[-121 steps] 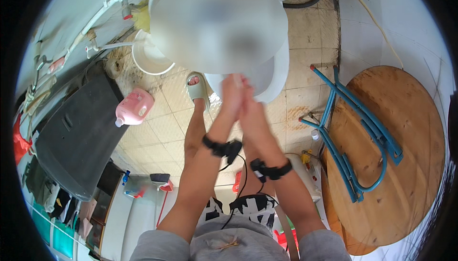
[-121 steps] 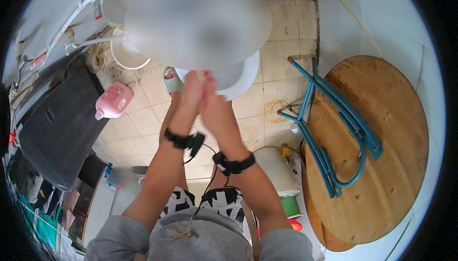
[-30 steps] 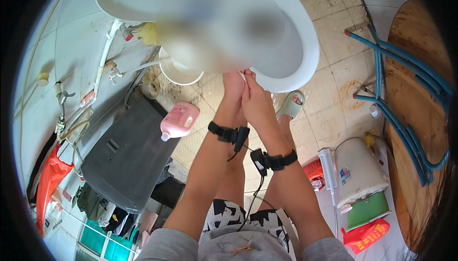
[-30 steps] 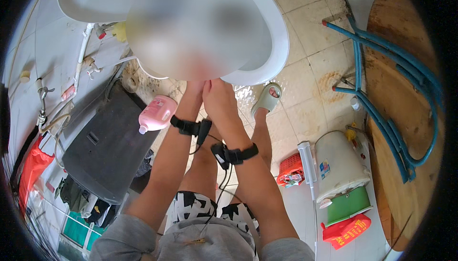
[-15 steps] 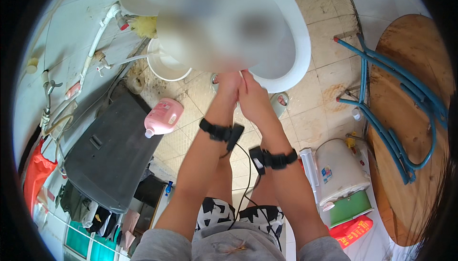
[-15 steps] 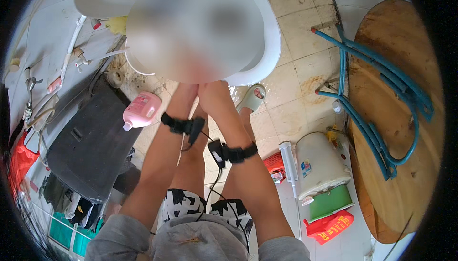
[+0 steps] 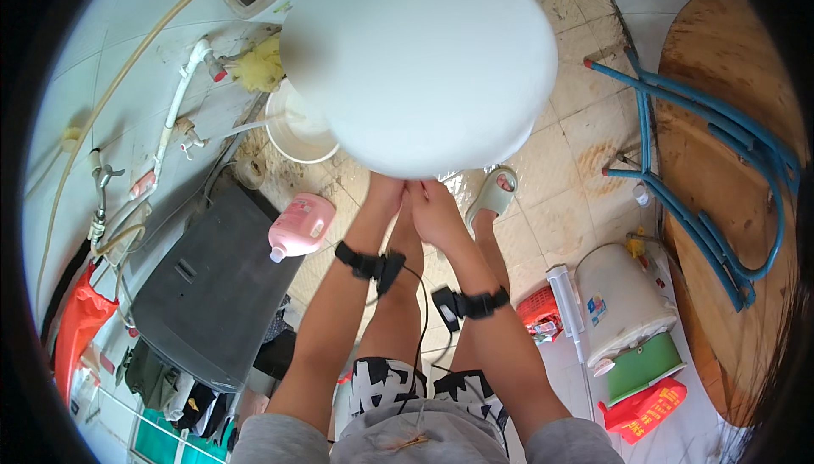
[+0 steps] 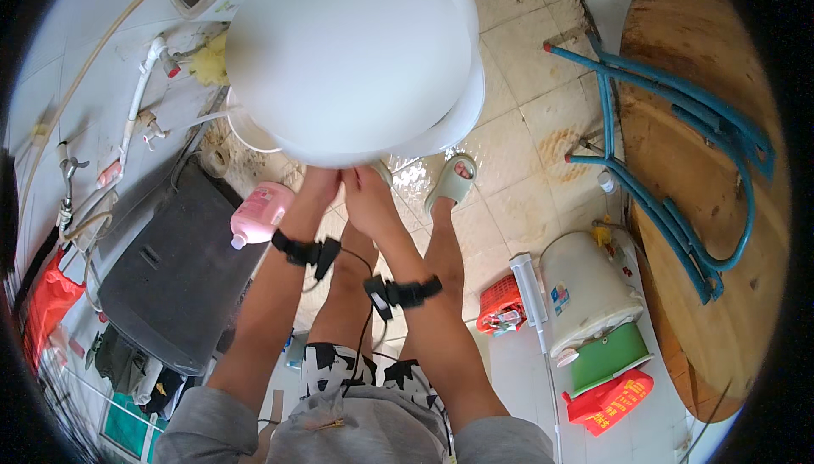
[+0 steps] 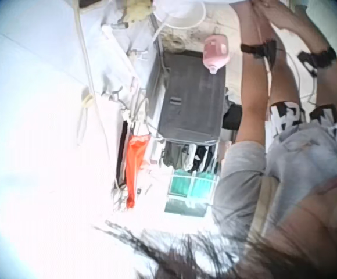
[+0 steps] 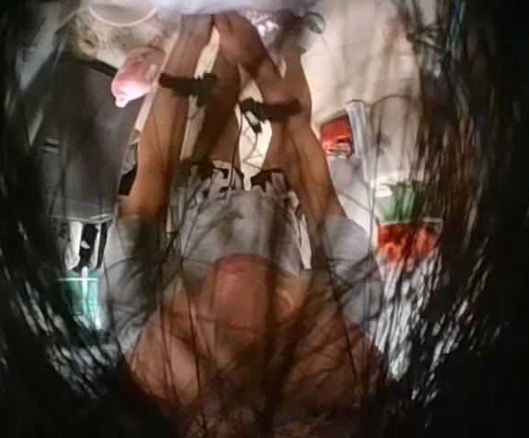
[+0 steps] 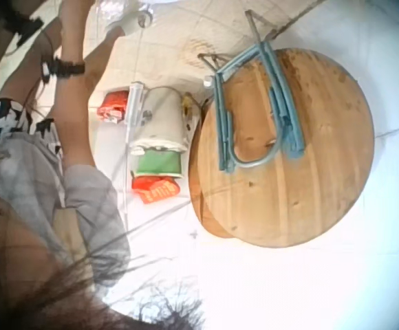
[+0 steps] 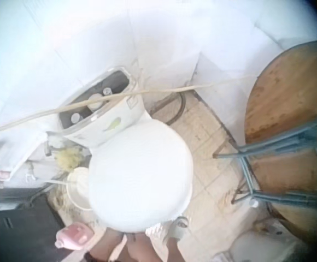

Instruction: The user is cleaning a toilet using a toilet brush and water.

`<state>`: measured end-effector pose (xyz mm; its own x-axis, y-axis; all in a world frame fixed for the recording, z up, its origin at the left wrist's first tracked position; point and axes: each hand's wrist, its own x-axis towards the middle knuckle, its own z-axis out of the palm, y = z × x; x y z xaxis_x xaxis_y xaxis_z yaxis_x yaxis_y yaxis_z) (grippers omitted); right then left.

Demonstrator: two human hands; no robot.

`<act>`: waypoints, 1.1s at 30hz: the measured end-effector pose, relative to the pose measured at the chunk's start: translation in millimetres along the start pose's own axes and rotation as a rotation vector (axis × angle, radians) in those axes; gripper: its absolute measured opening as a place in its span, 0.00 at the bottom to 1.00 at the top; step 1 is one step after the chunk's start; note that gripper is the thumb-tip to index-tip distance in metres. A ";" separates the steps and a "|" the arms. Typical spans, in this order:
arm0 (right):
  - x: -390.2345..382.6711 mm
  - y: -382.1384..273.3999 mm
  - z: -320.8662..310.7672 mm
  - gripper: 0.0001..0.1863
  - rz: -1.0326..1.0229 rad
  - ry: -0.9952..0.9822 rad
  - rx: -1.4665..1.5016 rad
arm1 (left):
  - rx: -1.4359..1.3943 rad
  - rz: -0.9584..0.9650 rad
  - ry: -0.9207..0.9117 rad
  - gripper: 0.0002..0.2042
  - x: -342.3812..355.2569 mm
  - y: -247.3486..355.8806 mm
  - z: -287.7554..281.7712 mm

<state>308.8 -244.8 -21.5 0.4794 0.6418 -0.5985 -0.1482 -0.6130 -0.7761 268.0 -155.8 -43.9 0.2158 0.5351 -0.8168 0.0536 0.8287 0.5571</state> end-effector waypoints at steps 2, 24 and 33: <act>-28.4 -19.0 -14.6 0.18 0.307 -0.113 0.289 | 0.110 -0.143 -0.076 0.12 -21.2 0.7 -8.4; -94.4 47.5 -117.8 0.17 0.572 -0.011 0.482 | 0.383 -0.382 0.008 0.17 -39.3 -73.0 -31.0; -180.6 102.8 -86.7 0.17 0.391 0.179 0.218 | 0.306 -0.407 -0.303 0.23 -113.4 -139.7 68.0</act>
<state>282.0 -463.7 24.0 0.4901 0.2816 -0.8250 -0.5159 -0.6691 -0.5349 302.3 -343.4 -18.9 0.3853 0.0761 -0.9197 0.4595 0.8484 0.2627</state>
